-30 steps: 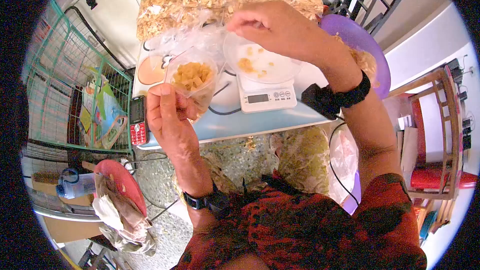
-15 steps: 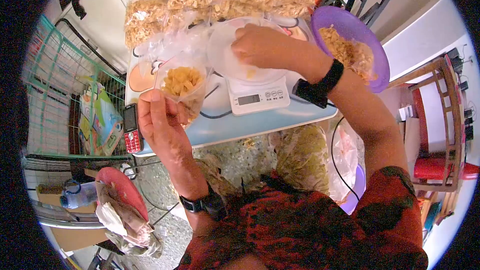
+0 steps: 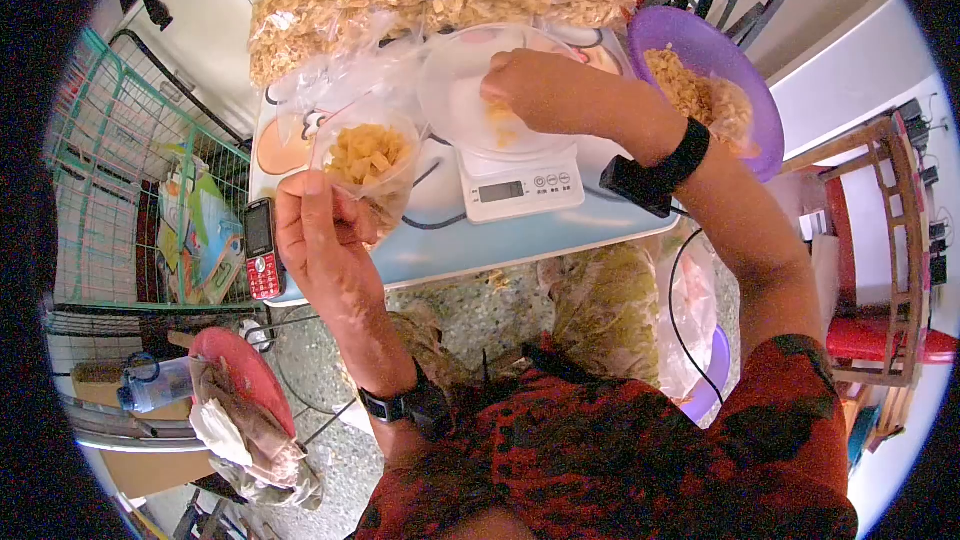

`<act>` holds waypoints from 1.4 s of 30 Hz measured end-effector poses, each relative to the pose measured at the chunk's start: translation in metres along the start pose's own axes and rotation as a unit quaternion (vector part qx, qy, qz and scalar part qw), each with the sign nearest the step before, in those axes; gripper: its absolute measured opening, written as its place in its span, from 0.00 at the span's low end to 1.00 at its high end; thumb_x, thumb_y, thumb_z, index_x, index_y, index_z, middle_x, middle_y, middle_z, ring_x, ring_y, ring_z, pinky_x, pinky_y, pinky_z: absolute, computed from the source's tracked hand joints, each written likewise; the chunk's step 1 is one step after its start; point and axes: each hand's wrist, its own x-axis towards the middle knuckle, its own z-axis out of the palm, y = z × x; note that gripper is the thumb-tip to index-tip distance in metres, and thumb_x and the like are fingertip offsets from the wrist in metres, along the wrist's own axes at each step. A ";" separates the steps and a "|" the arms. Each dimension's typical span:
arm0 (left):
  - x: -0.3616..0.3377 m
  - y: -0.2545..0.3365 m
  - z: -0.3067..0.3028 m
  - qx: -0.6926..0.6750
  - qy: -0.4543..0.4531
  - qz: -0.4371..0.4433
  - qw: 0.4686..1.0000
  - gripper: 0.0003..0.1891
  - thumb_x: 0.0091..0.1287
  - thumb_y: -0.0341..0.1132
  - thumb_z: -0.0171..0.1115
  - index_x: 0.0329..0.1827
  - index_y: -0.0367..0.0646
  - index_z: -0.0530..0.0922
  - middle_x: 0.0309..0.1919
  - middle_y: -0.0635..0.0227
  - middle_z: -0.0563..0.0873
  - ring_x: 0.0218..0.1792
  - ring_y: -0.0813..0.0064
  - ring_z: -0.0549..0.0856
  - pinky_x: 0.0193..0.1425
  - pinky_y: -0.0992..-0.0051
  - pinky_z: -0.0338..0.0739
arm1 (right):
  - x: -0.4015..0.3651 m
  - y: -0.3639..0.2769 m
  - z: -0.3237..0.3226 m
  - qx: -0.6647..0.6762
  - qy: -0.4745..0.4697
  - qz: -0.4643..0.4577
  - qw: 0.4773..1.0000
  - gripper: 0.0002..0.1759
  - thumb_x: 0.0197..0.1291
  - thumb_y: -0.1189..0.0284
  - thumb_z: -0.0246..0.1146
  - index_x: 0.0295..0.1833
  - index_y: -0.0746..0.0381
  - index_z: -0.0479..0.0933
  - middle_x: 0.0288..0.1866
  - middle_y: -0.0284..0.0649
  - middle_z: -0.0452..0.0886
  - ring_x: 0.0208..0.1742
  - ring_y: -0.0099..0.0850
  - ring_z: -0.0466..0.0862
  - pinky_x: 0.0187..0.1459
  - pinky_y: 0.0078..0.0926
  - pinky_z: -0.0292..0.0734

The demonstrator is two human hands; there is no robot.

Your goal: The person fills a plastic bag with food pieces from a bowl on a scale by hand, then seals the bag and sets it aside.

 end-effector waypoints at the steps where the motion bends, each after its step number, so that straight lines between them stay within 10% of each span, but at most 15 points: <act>1: 0.000 0.000 0.000 0.001 0.000 -0.001 1.000 0.08 0.72 0.37 0.59 0.37 0.44 0.74 0.19 0.76 0.71 0.17 0.84 0.67 0.19 0.82 0.60 | -0.003 0.002 -0.001 0.019 0.017 0.010 1.000 0.14 0.61 0.78 0.56 0.52 0.64 0.76 0.52 0.47 0.77 0.55 0.44 0.77 0.56 0.36 0.73; 15: 0.001 -0.003 0.000 0.008 -0.010 -0.003 1.000 0.08 0.72 0.37 0.59 0.37 0.44 0.74 0.19 0.75 0.71 0.17 0.84 0.67 0.19 0.81 0.60 | -0.007 -0.012 0.005 0.102 0.078 -0.021 0.991 0.16 0.51 0.71 0.70 0.45 0.61 0.76 0.45 0.43 0.76 0.50 0.44 0.78 0.52 0.37 0.71; 27: 0.001 -0.002 0.000 -0.002 -0.015 -0.007 1.000 0.09 0.72 0.38 0.59 0.37 0.44 0.74 0.19 0.75 0.71 0.17 0.83 0.68 0.20 0.81 0.60 | 0.001 -0.008 0.009 0.136 0.061 -0.054 0.987 0.04 0.54 0.78 0.62 0.36 0.63 0.75 0.35 0.44 0.75 0.39 0.44 0.79 0.41 0.37 0.71; 42: 0.001 -0.001 -0.002 -0.012 -0.013 -0.008 1.000 0.08 0.72 0.38 0.59 0.37 0.43 0.74 0.20 0.75 0.71 0.18 0.83 0.67 0.21 0.81 0.60 | -0.010 0.002 -0.003 0.112 0.047 -0.038 0.992 0.19 0.52 0.72 0.68 0.51 0.60 0.77 0.45 0.41 0.77 0.51 0.42 0.78 0.55 0.35 0.72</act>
